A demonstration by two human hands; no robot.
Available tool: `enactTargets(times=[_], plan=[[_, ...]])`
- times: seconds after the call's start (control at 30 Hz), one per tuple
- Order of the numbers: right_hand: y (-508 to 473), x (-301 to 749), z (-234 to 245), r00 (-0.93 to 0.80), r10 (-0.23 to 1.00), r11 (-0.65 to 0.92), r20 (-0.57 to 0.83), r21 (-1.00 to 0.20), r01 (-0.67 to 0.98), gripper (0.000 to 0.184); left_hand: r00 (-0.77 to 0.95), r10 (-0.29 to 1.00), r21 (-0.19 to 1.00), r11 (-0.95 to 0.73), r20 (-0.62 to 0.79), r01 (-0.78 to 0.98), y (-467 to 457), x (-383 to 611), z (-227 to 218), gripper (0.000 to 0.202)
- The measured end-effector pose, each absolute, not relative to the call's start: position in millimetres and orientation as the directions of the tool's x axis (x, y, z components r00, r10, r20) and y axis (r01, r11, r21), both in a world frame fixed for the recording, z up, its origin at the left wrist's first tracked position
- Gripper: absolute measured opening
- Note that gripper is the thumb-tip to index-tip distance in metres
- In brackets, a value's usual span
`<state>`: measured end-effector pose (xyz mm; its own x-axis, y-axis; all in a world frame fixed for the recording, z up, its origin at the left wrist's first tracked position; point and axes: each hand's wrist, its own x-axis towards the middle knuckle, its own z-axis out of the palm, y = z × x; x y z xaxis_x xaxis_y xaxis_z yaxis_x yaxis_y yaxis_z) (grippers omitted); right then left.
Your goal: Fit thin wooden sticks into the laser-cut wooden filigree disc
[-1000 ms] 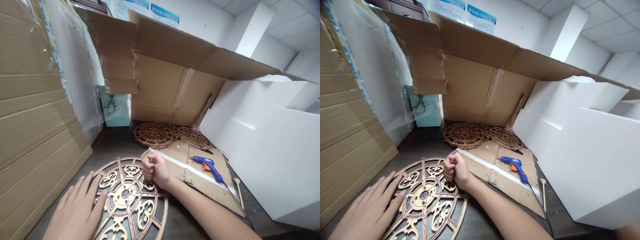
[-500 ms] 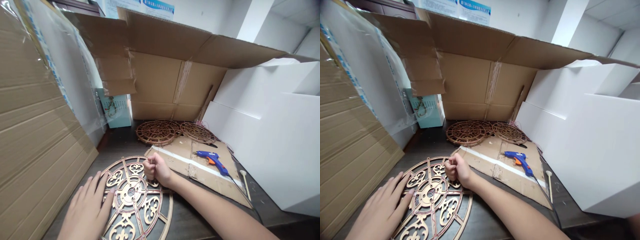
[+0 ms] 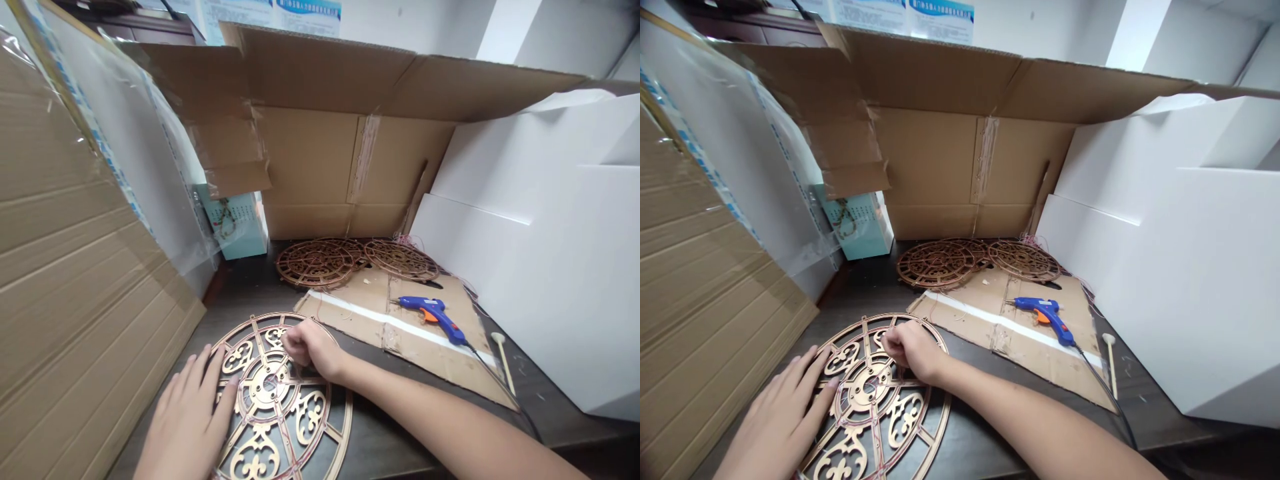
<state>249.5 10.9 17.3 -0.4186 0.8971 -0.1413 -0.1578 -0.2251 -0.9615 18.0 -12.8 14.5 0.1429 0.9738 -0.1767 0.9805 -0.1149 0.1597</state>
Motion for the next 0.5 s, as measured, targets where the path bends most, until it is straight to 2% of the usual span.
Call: enactTargets(times=[0.13, 0.33, 0.5], plan=[[14.3, 249.6, 14.1, -0.375, 0.898, -0.344, -0.228, -0.897, -0.279, 0.026, 0.146, 0.965, 0.115, -0.123, -0.216, 0.986, -12.5, 20.8, 20.1, 0.085], [14.0, 245.8, 13.2, -0.366, 0.901, -0.357, -0.234, -0.88, -0.314, 0.024, 0.18, 0.962, 0.065, -0.17, -0.208, 0.983, -14.2, 20.8, 19.1, 0.081], [9.9, 248.9, 17.5, -0.376, 0.903, -0.324, -0.208, -0.905, -0.277, 0.04, 0.17, 0.968, 0.073, -0.16, -0.183, 0.985, -17.2, 18.7, 15.0, 0.077]])
